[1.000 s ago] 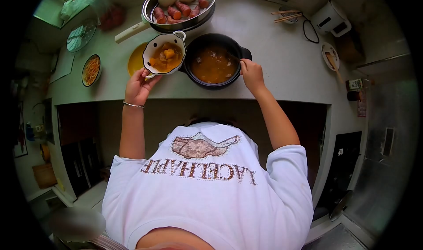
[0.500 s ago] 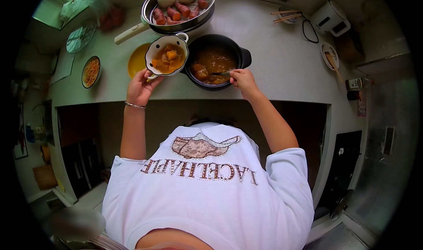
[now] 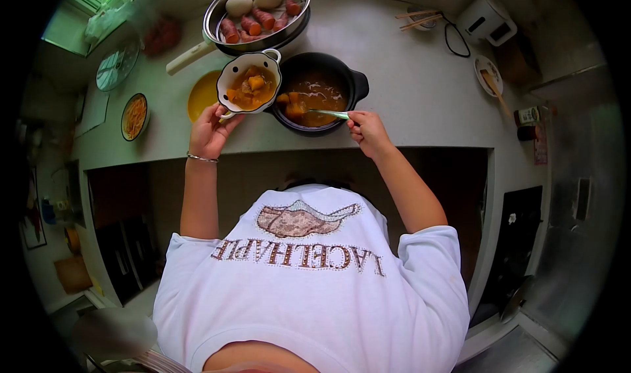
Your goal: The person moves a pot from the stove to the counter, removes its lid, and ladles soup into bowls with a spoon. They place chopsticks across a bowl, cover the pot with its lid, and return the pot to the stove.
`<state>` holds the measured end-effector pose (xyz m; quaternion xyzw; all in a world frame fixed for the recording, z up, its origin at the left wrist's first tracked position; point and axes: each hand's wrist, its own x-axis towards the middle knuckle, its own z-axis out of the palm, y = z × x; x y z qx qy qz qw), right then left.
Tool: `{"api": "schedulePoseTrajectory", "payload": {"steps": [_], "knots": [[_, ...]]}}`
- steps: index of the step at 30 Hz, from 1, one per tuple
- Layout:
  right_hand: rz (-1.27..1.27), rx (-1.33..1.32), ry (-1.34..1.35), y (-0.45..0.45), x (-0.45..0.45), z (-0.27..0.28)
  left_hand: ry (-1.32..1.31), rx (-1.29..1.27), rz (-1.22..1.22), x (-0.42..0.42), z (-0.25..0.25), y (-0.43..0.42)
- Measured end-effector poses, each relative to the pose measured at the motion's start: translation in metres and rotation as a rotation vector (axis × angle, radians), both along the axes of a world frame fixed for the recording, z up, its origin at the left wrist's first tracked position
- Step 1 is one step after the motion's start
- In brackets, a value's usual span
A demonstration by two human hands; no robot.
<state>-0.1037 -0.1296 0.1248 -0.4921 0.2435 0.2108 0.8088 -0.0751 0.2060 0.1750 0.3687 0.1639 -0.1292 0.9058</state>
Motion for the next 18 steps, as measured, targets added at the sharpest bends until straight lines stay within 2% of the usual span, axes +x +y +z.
{"api": "schedulePoseTrajectory", "payload": {"steps": [18], "knots": [[-0.158, -0.028, -0.088, -0.036, -0.005, 0.008, 0.013, 0.023, -0.025, 0.004, 0.0, -0.009]]}}
